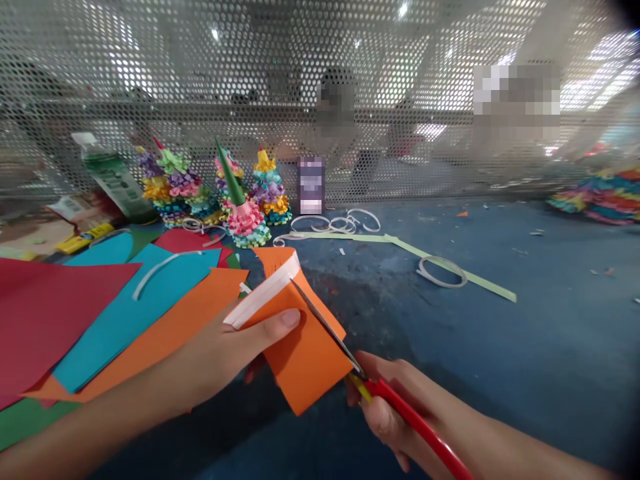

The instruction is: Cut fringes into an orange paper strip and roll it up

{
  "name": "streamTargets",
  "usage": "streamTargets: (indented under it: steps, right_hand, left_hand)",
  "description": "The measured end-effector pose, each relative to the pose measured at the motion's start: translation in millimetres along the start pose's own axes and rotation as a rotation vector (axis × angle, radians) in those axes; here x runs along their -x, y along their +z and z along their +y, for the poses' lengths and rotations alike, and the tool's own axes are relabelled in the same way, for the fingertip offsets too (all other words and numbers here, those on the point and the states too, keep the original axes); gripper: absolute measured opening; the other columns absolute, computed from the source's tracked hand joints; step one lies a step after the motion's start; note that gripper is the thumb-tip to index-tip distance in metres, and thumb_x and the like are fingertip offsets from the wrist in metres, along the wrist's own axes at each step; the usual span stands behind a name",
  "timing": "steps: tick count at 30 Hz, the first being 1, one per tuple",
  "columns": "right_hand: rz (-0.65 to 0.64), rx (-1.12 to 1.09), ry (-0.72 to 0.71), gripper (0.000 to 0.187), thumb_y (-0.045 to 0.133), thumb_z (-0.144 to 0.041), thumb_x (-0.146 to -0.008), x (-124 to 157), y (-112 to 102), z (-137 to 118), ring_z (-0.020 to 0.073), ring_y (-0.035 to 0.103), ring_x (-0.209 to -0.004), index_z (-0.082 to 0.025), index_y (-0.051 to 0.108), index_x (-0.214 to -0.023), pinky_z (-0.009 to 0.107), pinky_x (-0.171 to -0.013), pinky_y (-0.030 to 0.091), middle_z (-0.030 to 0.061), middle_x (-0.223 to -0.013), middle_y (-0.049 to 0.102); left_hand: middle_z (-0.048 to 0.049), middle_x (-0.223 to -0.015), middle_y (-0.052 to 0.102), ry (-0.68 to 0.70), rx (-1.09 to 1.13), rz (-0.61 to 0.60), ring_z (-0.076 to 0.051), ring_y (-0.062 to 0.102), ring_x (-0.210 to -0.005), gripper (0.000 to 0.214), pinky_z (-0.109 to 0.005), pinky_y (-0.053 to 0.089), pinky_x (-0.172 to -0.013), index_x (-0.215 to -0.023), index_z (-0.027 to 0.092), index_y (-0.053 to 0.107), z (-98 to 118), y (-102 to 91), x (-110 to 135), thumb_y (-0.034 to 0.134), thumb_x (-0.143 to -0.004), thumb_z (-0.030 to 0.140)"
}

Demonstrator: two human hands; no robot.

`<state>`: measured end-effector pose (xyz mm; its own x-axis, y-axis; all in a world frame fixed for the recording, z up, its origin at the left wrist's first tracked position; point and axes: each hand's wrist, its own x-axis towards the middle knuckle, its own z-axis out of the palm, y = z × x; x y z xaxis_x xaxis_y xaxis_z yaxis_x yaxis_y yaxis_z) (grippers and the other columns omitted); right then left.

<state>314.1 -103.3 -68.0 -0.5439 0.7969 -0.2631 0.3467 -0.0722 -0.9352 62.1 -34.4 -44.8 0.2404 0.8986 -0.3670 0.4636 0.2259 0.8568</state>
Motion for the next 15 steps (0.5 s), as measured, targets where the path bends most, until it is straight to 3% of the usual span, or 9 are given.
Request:
streamTargets:
  steps: [6, 10, 15]
  right_hand:
    - [-0.036, -0.105, 0.027, 0.056, 0.047, -0.069, -0.081, -10, 2, 23, 0.0050, 0.037, -0.047, -0.017, 0.048, -0.100, 0.016, -0.042, 0.037, -0.0053, -0.065, 0.042]
    - [-0.020, -0.186, 0.112, 0.052, 0.054, -0.065, -0.079, -13, 7, 37, 0.0044, 0.040, -0.048, -0.018, 0.048, -0.102, 0.014, -0.040, 0.037, -0.0029, -0.073, 0.048]
    - [-0.032, -0.269, 0.170, 0.045, 0.050, -0.060, -0.084, -9, 10, 32, 0.0037, 0.040, -0.049, -0.019, 0.048, -0.101, 0.013, -0.041, 0.037, -0.0018, -0.078, 0.051]
  left_hand:
    - [-0.0052, -0.078, 0.066, -0.046, 0.038, 0.017, -0.018, 0.056, -0.060, 0.048, -0.024, 0.037, -0.045, -0.099, 0.020, 0.065, -1, -2.9, -1, 0.056, -0.076, 0.062]
    - [-0.0047, -0.075, 0.064, -0.034, 0.052, 0.014, -0.016, 0.054, -0.056, 0.048, -0.022, 0.035, -0.042, -0.090, 0.019, 0.066, 1, -0.8, -2, 0.058, -0.074, 0.064]
    - [-0.0026, -0.062, 0.061, -0.039, 0.060, -0.004, -0.015, 0.051, -0.052, 0.049, -0.022, 0.037, -0.044, -0.070, 0.018, 0.063, 4, 1.4, 0, 0.055, -0.074, 0.067]
